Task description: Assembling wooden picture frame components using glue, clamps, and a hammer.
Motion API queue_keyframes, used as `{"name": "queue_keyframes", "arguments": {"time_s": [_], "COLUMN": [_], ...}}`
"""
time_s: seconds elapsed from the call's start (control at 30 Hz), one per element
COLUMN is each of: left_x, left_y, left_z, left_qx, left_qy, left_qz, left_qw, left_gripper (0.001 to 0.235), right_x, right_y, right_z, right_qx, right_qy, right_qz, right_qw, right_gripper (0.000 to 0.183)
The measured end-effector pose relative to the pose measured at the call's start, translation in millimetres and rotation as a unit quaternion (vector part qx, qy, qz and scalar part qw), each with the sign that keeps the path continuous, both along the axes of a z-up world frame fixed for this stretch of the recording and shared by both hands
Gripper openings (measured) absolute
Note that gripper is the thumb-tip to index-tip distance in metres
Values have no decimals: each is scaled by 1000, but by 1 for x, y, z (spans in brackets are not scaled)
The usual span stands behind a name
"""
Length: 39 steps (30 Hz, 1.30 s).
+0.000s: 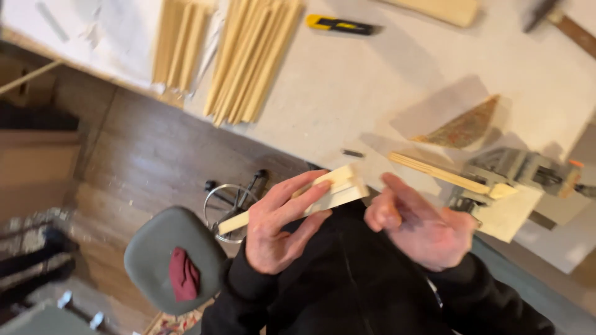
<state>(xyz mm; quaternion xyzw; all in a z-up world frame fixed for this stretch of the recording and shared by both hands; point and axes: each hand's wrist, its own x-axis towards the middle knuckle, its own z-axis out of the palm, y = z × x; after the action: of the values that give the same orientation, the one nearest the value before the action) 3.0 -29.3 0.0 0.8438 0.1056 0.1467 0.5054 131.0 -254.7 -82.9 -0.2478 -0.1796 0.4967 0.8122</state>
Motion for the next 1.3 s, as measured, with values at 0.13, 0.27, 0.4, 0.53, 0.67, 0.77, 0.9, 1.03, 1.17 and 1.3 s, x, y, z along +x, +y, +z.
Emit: {"name": "queue_keyframes", "arguments": {"time_s": [0.13,0.27,0.4,0.53,0.67,0.77,0.9,1.03,1.17,1.3], "left_x": [-9,-14,-28,-46,-59,-60,-66,-47,-37,-17], "left_y": [-3,7,18,24,27,30,32,23,6,-28], "left_z": [-8,-24,-47,-62,-63,-63,-54,-61,-65,-70], "left_qx": [62,-15,-2,10,2,12,60,83,99,107], "left_qy": [16,82,110,123,166,137,138,81,78,56], "left_qz": [8,10,2,-23,-34,-64,-83,-94,-114,-150], "left_qw": [998,996,994,992,986,988,985,989,985,981], "left_gripper": [50,45,44,45,44,44,40,39,39,39], "right_x": [-26,-57,-124,-130,-123,-135,-144,-119,-114,-112], "right_y": [0,11,-2,-9,15,8,-16,-32,-58,-115], "right_z": [-15,-76,-217,-309,-282,-252,-180,-117,-91,-104], "right_qx": [20,0,-163,-204,-137,-172,-259,-275,-207,-270], "right_qy": [257,422,504,496,406,335,290,262,171,2], "right_qz": [-24,-42,-109,-229,-304,-256,-174,-216,-229,-328], "right_qw": [966,906,841,812,851,890,905,899,936,905], "right_gripper": [81,58,41,50,59,64,63,54,33,6]}}
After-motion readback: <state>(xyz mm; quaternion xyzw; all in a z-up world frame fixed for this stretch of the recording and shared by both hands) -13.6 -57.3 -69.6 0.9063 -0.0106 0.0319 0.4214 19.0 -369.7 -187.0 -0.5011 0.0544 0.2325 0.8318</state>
